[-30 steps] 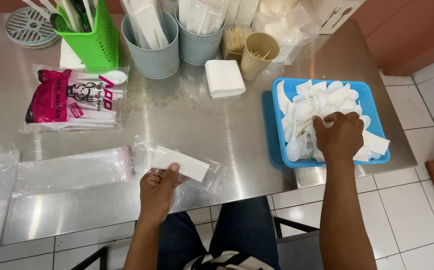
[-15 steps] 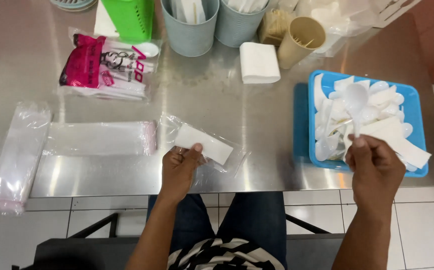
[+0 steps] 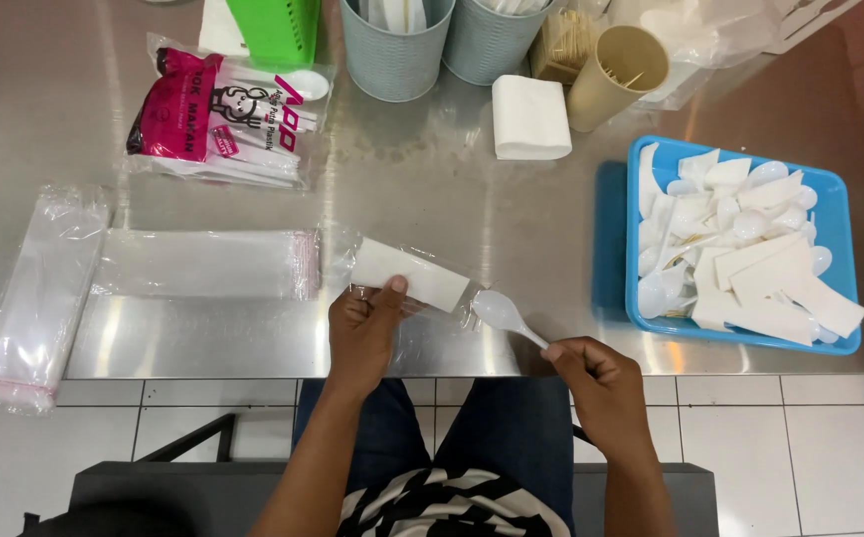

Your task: The person folds a white napkin, places it into a small plastic bag along with a white plastic spoon and a toothpick, and then repeats the process for a second set.

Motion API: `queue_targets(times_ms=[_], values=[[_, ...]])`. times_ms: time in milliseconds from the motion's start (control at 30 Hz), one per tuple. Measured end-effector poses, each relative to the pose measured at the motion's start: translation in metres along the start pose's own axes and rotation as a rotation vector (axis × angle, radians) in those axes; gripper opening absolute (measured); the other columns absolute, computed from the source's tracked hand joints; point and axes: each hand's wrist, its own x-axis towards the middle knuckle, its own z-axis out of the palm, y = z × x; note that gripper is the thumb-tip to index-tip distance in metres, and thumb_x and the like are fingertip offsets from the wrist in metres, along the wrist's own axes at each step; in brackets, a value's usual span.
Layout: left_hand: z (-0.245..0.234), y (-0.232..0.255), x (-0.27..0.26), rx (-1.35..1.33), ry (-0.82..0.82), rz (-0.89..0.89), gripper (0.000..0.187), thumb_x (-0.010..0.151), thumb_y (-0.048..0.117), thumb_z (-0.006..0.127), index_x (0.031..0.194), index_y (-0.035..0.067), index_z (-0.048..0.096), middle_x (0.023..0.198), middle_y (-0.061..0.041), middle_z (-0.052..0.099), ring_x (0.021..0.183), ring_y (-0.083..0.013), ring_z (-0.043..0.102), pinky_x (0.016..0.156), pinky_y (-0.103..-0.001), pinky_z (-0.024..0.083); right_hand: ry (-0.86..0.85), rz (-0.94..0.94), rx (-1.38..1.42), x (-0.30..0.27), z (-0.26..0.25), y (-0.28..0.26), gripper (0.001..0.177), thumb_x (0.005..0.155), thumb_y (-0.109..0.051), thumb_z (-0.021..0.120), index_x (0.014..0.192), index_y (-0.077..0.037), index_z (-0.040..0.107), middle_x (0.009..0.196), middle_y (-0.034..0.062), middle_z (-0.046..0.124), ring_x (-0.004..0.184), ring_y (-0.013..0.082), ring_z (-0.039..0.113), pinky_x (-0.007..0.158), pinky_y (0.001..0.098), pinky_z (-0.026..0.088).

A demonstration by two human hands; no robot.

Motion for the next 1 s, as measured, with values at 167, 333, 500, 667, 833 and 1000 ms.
queue_targets(times_ms=[167,333,500,667,833,1000], values=[[0.0,-0.002,0.001,-0.058,0.016,-0.041,0.038,0.095,0.034,0.077,0.068,0.013,0.062,0.071,0.004,0.059,0.078,-0.0103,0.064,0.084,-0.034,0.068,-0.044,-0.033,0.011,0.004,0.004,-0.002,0.018,0.097,-0.017,0.074,0.092,-0.005,0.087,0.077,0.003,0.074,0.079,0.015,0.065,0.079,0.031,0.052],[0.002,0.001,0.002,-0.147,0.01,-0.039,0.029,0.094,0.03,0.078,0.08,0.005,0.074,0.077,-0.001,0.068,0.086,-0.0172,0.074,0.092,-0.041,0.073,-0.022,-0.094,0.033,0.004,0.001,0.004,0.016,0.095,-0.016,0.074,0.091,-0.004,0.085,0.085,0.0052,0.081,0.083,0.0164,0.068,0.077,0.033,0.053],[0.002,0.003,0.001,0.008,0.018,-0.075,0.035,0.095,0.034,0.075,0.076,0.005,0.074,0.075,-0.009,0.077,0.081,-0.0176,0.078,0.089,-0.034,0.069,-0.079,-0.161,0.077,0.007,0.011,-0.003,0.013,0.095,-0.015,0.079,0.086,-0.006,0.082,0.068,-0.0008,0.064,0.069,0.0114,0.056,0.068,0.0292,0.048],[0.0,-0.016,0.004,-0.222,-0.122,0.042,0.029,0.104,0.019,0.071,0.126,0.001,0.072,0.105,-0.014,0.08,0.092,-0.0191,0.074,0.09,-0.051,0.066,-0.099,-0.234,0.235,0.019,0.047,-0.019,0.01,0.097,-0.012,0.081,0.095,-0.003,0.084,0.061,0.0075,0.066,0.063,0.0113,0.057,0.058,0.0308,0.052],[-0.003,-0.016,0.008,-0.241,-0.115,0.042,0.03,0.103,0.018,0.071,0.127,0.0,0.071,0.108,-0.015,0.08,0.095,-0.0197,0.075,0.092,-0.053,0.066,-0.038,-0.104,0.56,0.028,0.086,-0.007,0.012,0.099,-0.009,0.078,0.105,0.001,0.076,0.075,0.0056,0.06,0.063,0.0108,0.054,0.056,0.028,0.044],[-0.016,-0.061,0.028,-0.281,-0.116,-0.013,0.037,0.103,0.02,0.072,0.134,0.001,0.067,0.118,-0.017,0.078,0.103,-0.0256,0.075,0.102,-0.058,0.061,0.019,0.025,1.004,0.026,0.103,-0.005,0.015,0.102,-0.013,0.073,0.113,-0.003,0.071,0.087,0.0089,0.069,0.08,0.0165,0.066,0.075,0.027,0.053]])
